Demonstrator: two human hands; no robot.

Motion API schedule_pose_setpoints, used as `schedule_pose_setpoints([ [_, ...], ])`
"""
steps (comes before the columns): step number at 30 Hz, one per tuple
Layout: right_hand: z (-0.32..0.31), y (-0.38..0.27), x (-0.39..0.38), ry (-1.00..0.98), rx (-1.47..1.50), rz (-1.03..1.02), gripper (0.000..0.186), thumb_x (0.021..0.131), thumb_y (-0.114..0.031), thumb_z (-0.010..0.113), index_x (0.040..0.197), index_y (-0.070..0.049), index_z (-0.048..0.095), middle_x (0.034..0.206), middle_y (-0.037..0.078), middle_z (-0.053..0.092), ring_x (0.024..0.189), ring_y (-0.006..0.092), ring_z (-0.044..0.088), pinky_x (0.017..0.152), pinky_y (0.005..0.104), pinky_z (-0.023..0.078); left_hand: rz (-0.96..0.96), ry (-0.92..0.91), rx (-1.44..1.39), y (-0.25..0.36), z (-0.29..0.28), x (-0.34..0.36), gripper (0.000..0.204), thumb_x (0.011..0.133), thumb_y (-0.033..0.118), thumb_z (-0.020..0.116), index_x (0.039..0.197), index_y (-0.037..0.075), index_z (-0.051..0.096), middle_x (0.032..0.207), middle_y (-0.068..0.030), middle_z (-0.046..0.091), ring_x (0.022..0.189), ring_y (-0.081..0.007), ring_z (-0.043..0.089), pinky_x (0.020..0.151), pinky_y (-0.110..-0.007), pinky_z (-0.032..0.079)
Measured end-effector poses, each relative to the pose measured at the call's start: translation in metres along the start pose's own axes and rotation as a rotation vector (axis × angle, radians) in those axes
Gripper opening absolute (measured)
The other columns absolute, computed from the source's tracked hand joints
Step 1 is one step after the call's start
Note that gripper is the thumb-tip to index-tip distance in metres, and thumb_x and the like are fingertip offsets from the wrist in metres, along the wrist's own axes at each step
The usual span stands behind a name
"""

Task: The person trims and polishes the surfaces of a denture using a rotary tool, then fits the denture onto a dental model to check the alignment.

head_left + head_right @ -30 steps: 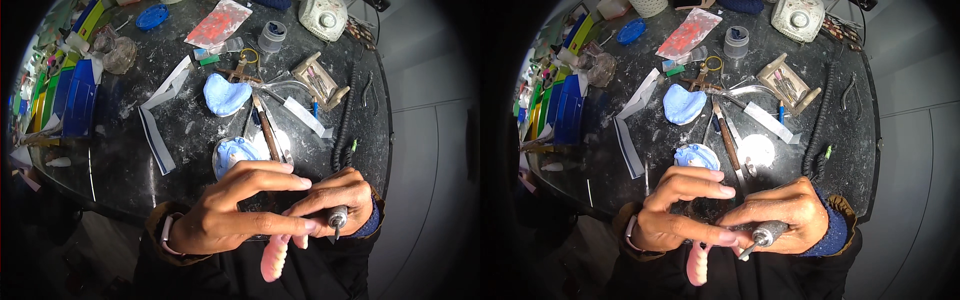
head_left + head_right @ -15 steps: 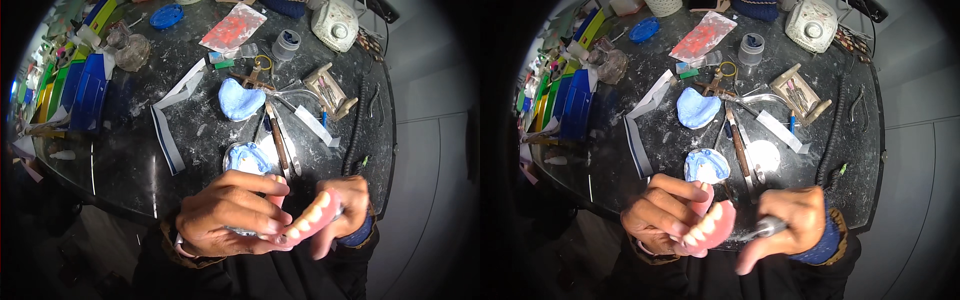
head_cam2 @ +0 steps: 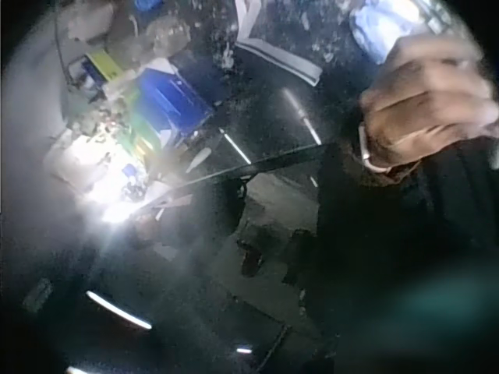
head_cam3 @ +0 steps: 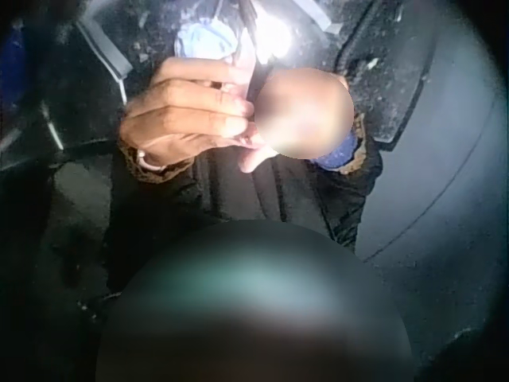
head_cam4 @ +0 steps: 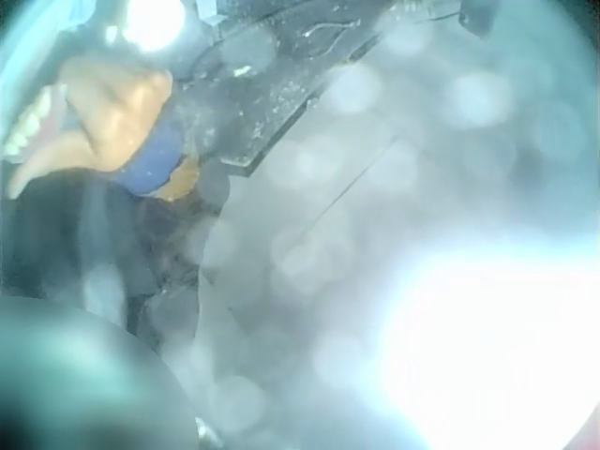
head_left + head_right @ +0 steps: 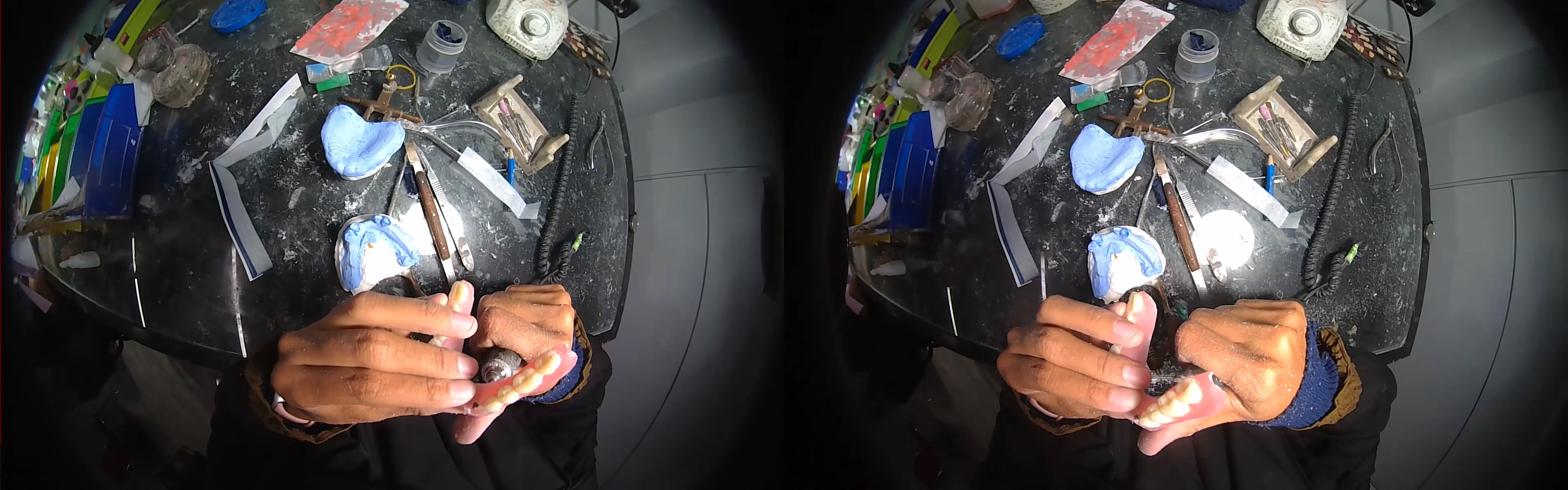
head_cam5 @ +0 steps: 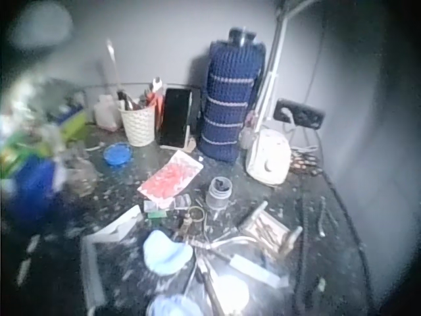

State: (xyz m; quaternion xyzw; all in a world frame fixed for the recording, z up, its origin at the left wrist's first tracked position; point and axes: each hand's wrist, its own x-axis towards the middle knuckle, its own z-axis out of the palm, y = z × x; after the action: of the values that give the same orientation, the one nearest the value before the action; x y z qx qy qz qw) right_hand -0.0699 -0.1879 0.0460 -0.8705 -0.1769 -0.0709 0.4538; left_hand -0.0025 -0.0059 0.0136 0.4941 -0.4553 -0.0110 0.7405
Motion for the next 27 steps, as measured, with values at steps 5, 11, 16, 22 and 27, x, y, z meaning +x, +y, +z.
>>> schedule_pose_setpoints([
  [5,0.001,0.002,-0.002,-0.002,0.025,-0.044,0.059,0.051,-0.056,0.079,0.062,-0.006,0.051,0.051,0.002,0.044,0.04,0.0195,0.05,0.036,0.0287,0.037,0.017,0.017,-0.017,-0.003,0.002,-0.003,0.013,0.074,0.002,0.071,0.088,0.001,0.07,0.094,-0.0094,0.068,0.098,-0.0272,0.063,0.087,-0.033,0.055],
  [11,-0.001,0.001,-0.001,-0.004,-0.025,-0.043,0.058,0.052,-0.055,0.079,0.061,-0.006,0.051,0.05,0.002,0.043,0.04,0.0186,0.05,0.036,0.0282,0.036,0.003,0.005,0.012,-0.002,0.001,-0.001,0.015,0.074,0.002,0.072,0.089,0.002,0.071,0.094,-0.009,0.068,0.098,-0.0269,0.063,0.088,-0.034,0.054],
  [16,0.001,0.001,-0.001,0.022,-0.072,-0.033,0.058,0.051,-0.056,0.08,0.06,-0.006,0.051,0.05,0.002,0.043,0.038,0.0181,0.049,0.035,0.028,0.035,0.002,-0.004,0.035,-0.002,-0.002,-0.002,0.016,0.073,0.003,0.073,0.09,0.003,0.07,0.093,-0.0083,0.068,0.097,-0.0262,0.063,0.088,-0.034,0.054],
  [22,-0.009,0.001,0.001,-0.037,-0.09,0.064,0.061,0.044,-0.061,0.081,0.054,-0.007,0.052,0.046,0.001,0.045,0.036,0.0174,0.048,0.036,0.0265,0.034,-0.087,0.019,0.105,0.005,0.0,0.002,0.02,0.069,0.005,0.078,0.088,0.007,0.07,0.089,-0.0057,0.069,0.094,-0.0232,0.064,0.087,-0.036,0.054],
  [27,-0.007,-0.002,0.004,-0.065,-0.097,0.03,0.063,0.044,-0.063,0.077,0.063,-0.006,0.06,0.053,0.001,0.053,0.04,0.0181,0.052,0.037,0.0266,0.035,-0.119,0.013,0.048,0.006,-0.004,-0.001,0.021,0.068,0.004,0.079,0.087,0.006,0.07,0.086,-0.0058,0.069,0.091,-0.022,0.064,0.086,-0.037,0.054],
])
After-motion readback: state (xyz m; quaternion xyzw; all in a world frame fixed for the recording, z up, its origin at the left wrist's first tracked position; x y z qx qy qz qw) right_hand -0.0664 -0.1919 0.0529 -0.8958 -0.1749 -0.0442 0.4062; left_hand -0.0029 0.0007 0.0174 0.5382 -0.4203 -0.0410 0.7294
